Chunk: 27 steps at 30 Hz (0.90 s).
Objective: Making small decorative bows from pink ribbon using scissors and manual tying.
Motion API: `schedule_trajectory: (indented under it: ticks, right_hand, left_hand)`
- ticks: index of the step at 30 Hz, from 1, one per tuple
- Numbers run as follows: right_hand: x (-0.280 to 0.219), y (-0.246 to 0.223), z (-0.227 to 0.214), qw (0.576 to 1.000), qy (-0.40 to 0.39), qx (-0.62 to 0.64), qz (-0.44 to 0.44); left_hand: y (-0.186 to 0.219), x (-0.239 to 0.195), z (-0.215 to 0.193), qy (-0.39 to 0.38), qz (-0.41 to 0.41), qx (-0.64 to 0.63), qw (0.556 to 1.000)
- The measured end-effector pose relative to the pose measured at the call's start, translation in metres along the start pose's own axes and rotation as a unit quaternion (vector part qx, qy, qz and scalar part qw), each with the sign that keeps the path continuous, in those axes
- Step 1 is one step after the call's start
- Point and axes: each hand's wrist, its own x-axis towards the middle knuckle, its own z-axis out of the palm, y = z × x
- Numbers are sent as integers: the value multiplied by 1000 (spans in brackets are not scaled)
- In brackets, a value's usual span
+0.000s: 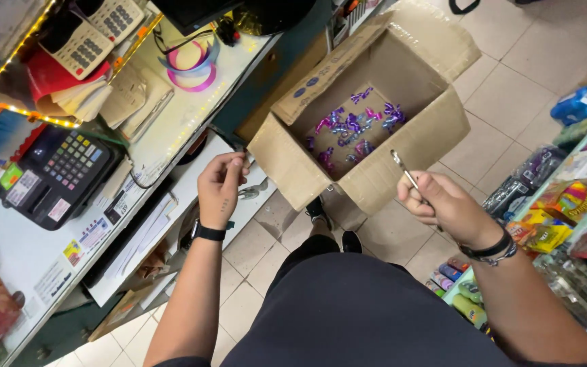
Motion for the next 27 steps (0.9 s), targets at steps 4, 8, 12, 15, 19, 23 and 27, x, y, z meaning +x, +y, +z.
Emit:
schedule_trajectory:
  ticks: [4,8,12,15,19,23,27]
  right_hand:
    - [12,20,17,999,-30,8,29]
    - [20,34,31,996,-36,32,72]
    - [32,41,48,996,-30,26,85]
    - [35,47,54,995,0,19,99]
    - [35,23,73,985,55,-23,160]
    - [35,32,76,987,70,-2,144]
    - [26,42,79,986,66,3,152]
  left_hand:
    - [-18,10,-12,10,-45,15,999]
    - [-63,52,-23,2,-44,101,994]
    - [-79,117,-36,43,57,243,967]
    - [-50,160,-45,30,102,375,921]
    - [-113,233,-57,-26,126,446,886]
    - [-131,264,-57,-29,125,463,877]
    - [-135,254,-64,-1,146,478,866]
